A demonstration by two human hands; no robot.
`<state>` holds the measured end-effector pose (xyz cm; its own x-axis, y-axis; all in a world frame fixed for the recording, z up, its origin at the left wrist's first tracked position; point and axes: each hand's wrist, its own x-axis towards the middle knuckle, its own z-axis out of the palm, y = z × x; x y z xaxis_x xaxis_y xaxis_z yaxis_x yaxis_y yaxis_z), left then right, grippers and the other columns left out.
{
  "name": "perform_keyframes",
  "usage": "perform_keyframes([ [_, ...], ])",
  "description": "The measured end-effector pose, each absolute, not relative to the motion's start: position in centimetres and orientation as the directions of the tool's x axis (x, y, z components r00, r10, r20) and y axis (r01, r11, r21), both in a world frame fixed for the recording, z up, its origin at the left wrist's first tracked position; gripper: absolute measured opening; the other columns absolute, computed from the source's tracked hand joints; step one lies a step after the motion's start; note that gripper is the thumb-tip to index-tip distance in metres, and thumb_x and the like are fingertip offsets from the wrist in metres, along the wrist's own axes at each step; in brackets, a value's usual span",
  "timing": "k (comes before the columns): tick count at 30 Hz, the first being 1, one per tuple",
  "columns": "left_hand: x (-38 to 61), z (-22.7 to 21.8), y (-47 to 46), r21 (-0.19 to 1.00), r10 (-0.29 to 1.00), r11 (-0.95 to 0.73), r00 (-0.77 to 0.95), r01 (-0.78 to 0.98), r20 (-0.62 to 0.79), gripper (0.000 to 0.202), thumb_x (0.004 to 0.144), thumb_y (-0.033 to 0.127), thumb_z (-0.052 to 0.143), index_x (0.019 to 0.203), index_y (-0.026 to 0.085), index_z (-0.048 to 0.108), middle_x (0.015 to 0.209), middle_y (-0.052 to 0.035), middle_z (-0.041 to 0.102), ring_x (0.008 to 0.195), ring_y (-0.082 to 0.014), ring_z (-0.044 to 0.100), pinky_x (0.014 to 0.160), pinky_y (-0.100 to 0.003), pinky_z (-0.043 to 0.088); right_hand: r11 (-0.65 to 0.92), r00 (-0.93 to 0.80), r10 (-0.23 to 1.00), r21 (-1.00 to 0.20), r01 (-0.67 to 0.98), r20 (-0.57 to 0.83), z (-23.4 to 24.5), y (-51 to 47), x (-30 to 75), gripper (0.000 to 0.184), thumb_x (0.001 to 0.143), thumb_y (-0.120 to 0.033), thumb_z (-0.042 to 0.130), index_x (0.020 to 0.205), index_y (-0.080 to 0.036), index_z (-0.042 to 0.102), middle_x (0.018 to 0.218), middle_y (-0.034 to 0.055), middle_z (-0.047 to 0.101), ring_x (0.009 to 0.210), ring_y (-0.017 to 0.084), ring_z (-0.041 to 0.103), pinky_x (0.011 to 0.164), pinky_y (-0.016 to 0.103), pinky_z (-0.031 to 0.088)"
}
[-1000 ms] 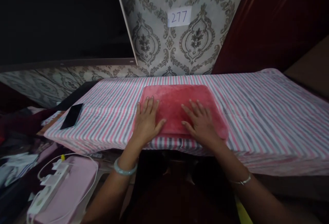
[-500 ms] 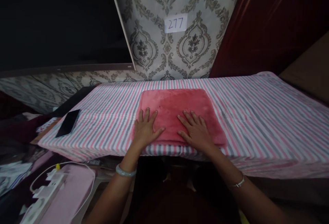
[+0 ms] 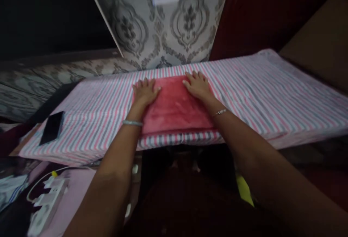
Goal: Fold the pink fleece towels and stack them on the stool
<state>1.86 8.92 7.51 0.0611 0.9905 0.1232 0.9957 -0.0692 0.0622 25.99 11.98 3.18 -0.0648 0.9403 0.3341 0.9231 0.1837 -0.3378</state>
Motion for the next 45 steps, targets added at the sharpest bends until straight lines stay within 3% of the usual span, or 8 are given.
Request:
perform_keyframes([
  [5, 0.7, 4.1, 10.7, 0.086, 0.996, -0.06, 0.053, 0.994, 0.077, 0.07, 0.101, 0.059, 0.028, 0.163, 0.026, 0.024, 0.17, -0.0113, 0.02, 0.155, -0.0399, 0.013, 0.116, -0.068, 0.027, 0.199, -0.096, 0.942, -0.306, 0.931, 0.321, -0.5, 12.7, 27.0, 0.068, 0.103, -0.061, 0.026, 0.157, -0.021, 0.037, 0.164, 0.0152, 0.034, 0.151, 0.04, 0.023, 0.117, 0.069, 0.018],
  [12, 0.5, 4.2, 10.4, 0.091, 0.991, -0.064, 0.053, 0.994, 0.123, 0.07, 0.101, 0.061, 0.027, 0.162, 0.028, 0.026, 0.169, -0.0097, 0.023, 0.154, -0.0387, 0.017, 0.115, -0.061, 0.032, 0.202, -0.114, 0.936, -0.243, 0.949, 0.333, -0.4, 12.8, 27.3, 0.067, 0.104, -0.06, 0.023, 0.16, -0.024, 0.033, 0.164, 0.0139, 0.034, 0.15, 0.039, 0.025, 0.116, 0.068, 0.021],
  [19, 0.3, 3.9, 10.2, 0.14, 0.986, -0.077, 0.054, 0.987, 0.161, 0.067, 0.101, 0.058, 0.03, 0.16, 0.027, 0.031, 0.168, -0.0108, 0.026, 0.154, -0.0393, 0.018, 0.115, -0.065, 0.03, 0.151, -0.066, 0.952, -0.27, 0.951, 0.298, 0.8, 11.4, 26.3, 0.062, 0.105, -0.054, 0.028, 0.157, -0.022, 0.039, 0.163, 0.013, 0.037, 0.15, 0.039, 0.028, 0.117, 0.064, 0.023],
  [23, 0.6, 5.2, 9.4, 0.158, 0.978, -0.086, 0.053, 0.984, 0.202, 0.068, 0.101, 0.054, 0.033, 0.159, 0.019, 0.033, 0.166, -0.0149, 0.031, 0.153, -0.0387, 0.022, 0.118, -0.066, 0.023, 0.125, -0.056, 0.965, -0.259, 0.958, 0.256, 1.9, 11.2, 26.0, 0.061, 0.105, -0.05, 0.029, 0.158, -0.022, 0.038, 0.165, 0.012, 0.035, 0.152, 0.036, 0.027, 0.12, 0.06, 0.023],
  [27, 2.8, 7.3, 4.9, 0.13, 0.951, -0.234, 0.199, 0.964, 0.237, 0.061, 0.102, 0.046, 0.036, 0.155, 0.014, 0.04, 0.16, -0.0173, 0.041, 0.151, -0.0338, 0.032, 0.123, -0.062, 0.018, 0.075, -0.04, 0.99, -0.269, 0.96, 0.133, 3.8, 10.1, 25.1, 0.06, 0.105, -0.048, 0.031, 0.159, -0.022, 0.035, 0.166, 0.0129, 0.03, 0.154, 0.037, 0.023, 0.119, 0.061, 0.023],
  [33, 5.8, 5.1, -1.9, 0.037, 0.909, -0.39, 0.378, 0.92, 0.178, 0.065, 0.102, 0.049, 0.041, 0.156, 0.014, 0.039, 0.164, -0.0162, 0.034, 0.154, -0.0345, 0.025, 0.123, -0.064, 0.015, 0.316, -0.272, 0.942, -0.241, 0.918, 0.198, 3.4, 4.5, 22.6, 0.054, 0.104, -0.042, 0.034, 0.156, -0.028, 0.041, 0.167, 0.0095, 0.031, 0.152, 0.036, 0.027, 0.118, 0.063, 0.026],
  [37, 5.7, 2.2, -2.2, 0.007, 0.915, -0.37, 0.364, 0.929, 0.173, 0.066, 0.101, 0.051, 0.042, 0.158, 0.02, 0.036, 0.168, -0.0141, 0.024, 0.156, -0.0371, 0.017, 0.121, -0.068, 0.013, 0.308, -0.253, 0.94, -0.252, 0.917, 0.23, 1.7, 2.5, 22.2, 0.055, 0.104, -0.042, 0.035, 0.157, -0.027, 0.039, 0.169, 0.0074, 0.025, 0.155, 0.033, 0.021, 0.121, 0.061, 0.021],
  [45, 5.6, 2.0, -1.6, 0.041, 0.913, -0.379, 0.367, 0.924, 0.179, 0.066, 0.1, 0.052, 0.043, 0.159, 0.023, 0.035, 0.168, -0.0129, 0.026, 0.156, -0.0357, 0.019, 0.122, -0.066, 0.013, 0.327, -0.251, 0.928, -0.276, 0.904, 0.276, 1.3, 3.2, 22.4, 0.054, 0.104, -0.046, 0.036, 0.155, -0.029, 0.043, 0.167, 0.0066, 0.029, 0.154, 0.033, 0.025, 0.12, 0.062, 0.023],
])
